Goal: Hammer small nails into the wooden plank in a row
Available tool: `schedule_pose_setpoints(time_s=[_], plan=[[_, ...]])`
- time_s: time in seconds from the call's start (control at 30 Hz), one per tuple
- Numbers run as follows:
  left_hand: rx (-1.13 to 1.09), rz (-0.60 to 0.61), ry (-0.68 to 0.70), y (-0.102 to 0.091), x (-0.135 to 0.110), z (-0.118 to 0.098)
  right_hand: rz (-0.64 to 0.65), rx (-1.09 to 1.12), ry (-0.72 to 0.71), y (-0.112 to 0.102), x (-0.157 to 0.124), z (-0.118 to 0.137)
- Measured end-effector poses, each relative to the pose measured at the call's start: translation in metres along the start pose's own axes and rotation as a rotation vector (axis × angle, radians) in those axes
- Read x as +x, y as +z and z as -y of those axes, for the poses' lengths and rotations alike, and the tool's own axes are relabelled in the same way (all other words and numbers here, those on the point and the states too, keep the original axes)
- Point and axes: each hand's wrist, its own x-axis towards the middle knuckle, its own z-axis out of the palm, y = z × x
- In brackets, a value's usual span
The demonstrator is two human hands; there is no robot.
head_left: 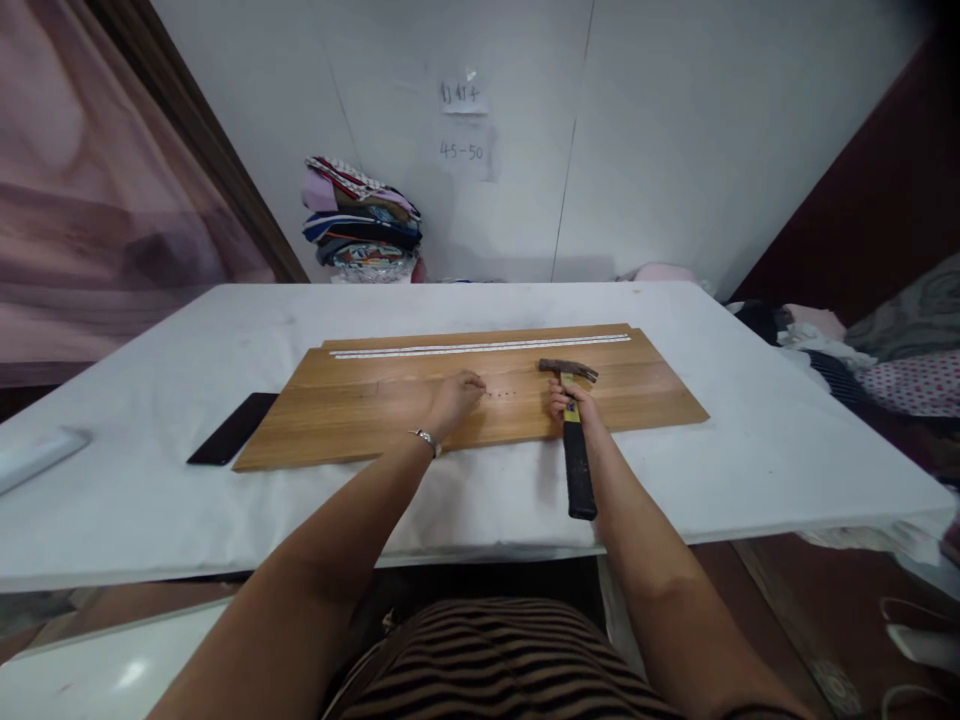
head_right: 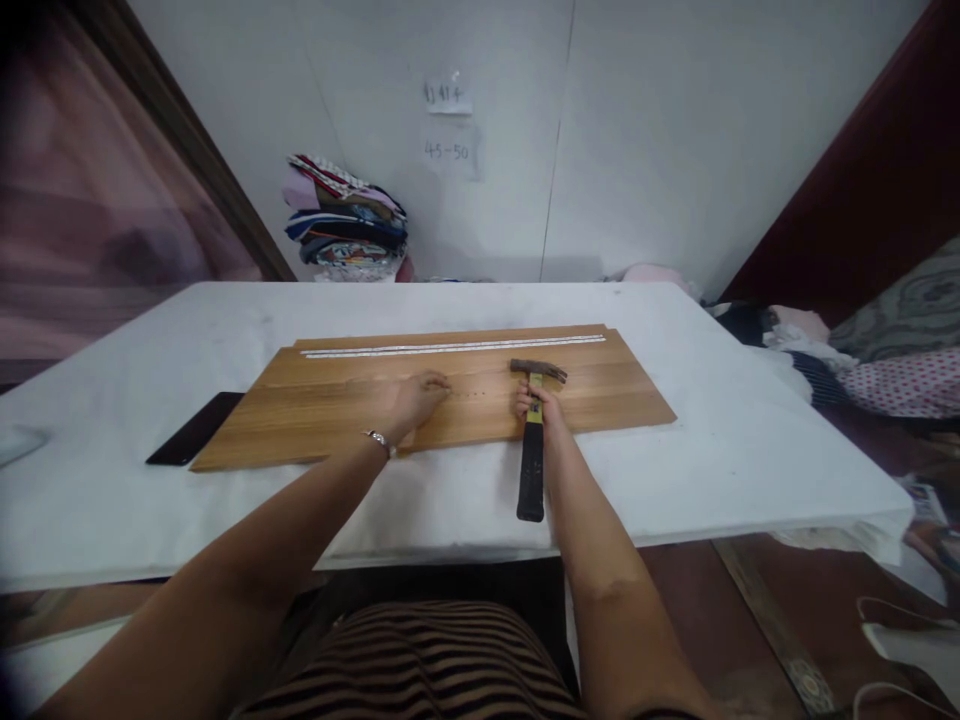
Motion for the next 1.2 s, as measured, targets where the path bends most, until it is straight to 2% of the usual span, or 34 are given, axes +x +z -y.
schedule_pose_setpoints(time_s=[0.2, 0.47, 0.77, 1.2], plan=[[0.149, 0.010, 0.179, 0.024, 0.017, 0.004, 0.054, -0.052, -0.006, -0.001, 0.001, 0.000], [0.188, 0.019, 0.235, 0.037, 0.023, 0.006, 0.004, 0.047, 0.009, 0.001, 0.000, 0.000], [0.193, 0.064, 0.205, 0.033, 0.022, -0.001, 0.037, 0.015, -0.002, 0.003, -0.002, -0.001], [0.241, 0.105, 0.256, 0.028, 0.023, -0.001, 0.016, 0.126, 0.033, 0.006, -0.003, -0.001]])
